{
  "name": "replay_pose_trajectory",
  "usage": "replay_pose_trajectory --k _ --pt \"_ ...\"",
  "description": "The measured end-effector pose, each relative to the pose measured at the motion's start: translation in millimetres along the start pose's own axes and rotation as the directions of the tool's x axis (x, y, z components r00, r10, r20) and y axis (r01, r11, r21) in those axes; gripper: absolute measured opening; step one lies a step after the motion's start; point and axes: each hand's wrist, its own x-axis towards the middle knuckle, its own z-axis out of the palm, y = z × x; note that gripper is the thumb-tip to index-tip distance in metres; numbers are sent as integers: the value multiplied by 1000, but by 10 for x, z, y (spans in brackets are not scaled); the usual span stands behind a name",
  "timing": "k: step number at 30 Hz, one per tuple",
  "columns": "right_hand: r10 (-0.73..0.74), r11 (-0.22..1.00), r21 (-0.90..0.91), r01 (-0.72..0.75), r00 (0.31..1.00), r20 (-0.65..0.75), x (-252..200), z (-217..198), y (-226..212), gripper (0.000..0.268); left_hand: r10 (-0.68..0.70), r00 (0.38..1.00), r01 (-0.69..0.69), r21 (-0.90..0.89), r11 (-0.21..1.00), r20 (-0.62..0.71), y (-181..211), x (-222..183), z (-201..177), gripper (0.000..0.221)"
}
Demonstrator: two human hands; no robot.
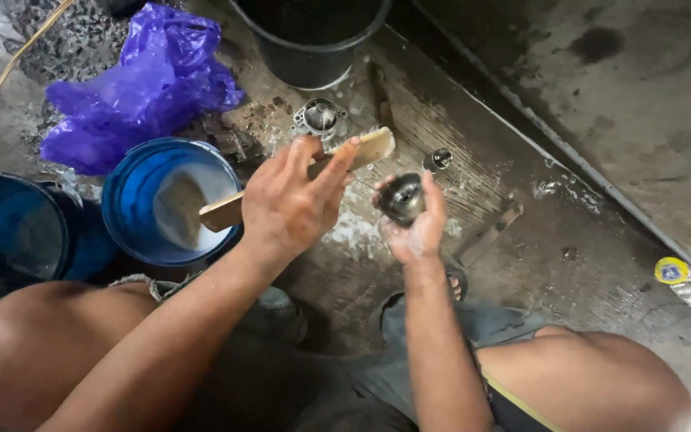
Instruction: Washing and scrubbing various small metal motor components using a brush and soapy water in buckets on the floor.
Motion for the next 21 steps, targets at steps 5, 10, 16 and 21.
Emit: replay_pose_trajectory --k 5,10,16,21 --pt "-140 990 -25 137 976 -166 -160 291 65 36 -261 954 287 -195 938 148 103 -81 39 34" --pt "-78 997 -34 71 963 -259 -210 367 69 45 -503 691 708 -341 619 519 338 -187 62 39" --pt "-6 999 36 22 918 -397 -365 618 58 63 -571 650 759 -467 454 502 457 -340 186 42" --pt "102 994 53 -93 976 -195 -202 340 203 64 -614 672 739 -434 516 415 375 -321 279 44"
